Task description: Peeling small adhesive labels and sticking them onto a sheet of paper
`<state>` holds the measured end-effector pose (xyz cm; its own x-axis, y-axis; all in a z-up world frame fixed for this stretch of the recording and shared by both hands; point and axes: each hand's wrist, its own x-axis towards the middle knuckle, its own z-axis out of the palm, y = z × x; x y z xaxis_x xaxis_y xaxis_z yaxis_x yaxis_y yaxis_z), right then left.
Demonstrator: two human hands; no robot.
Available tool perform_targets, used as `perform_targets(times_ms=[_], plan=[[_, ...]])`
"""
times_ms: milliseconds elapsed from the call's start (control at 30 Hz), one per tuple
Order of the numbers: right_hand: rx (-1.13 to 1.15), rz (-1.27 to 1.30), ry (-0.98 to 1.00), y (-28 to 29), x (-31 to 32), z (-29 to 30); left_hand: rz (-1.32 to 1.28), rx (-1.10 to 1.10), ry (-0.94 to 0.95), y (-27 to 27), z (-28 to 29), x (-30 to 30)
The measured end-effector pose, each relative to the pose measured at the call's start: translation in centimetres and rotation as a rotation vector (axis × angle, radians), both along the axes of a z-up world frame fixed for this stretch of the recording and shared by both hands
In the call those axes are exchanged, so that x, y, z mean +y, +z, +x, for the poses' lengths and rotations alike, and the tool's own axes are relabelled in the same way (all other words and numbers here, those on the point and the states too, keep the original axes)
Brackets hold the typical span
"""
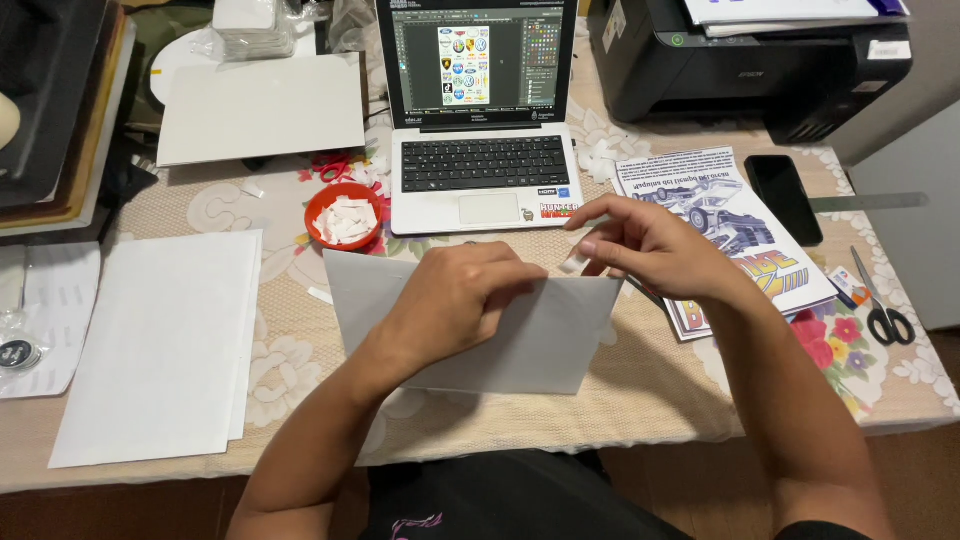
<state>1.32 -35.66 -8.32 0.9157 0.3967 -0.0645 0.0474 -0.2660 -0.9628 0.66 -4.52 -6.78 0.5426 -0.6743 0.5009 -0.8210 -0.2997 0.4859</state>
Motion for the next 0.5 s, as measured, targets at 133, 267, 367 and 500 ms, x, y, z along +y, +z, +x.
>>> perform_targets(times_ms=[133,267,367,500], plan=[[-0.118,0.240,-0.258,-6.1,-1.8,0.0,-0.144,-0.008,0.035,-0.1,0.5,1.1],[-0.140,0.529,-0.402,-11.1,-1.7,-0.7,-0.216,-0.022,0.086,0.2,1.3,2.4],[-0.237,0.671,-0.369,-11.8,-0.7,-2.1,-0.287,-0.055,0.136,1.4,1.6,2.8],[-0.401,0.553,-0.312,-12.4,1.4,-3.9,-0.268,-0.139,0.231,1.1,2.8,2.9]])
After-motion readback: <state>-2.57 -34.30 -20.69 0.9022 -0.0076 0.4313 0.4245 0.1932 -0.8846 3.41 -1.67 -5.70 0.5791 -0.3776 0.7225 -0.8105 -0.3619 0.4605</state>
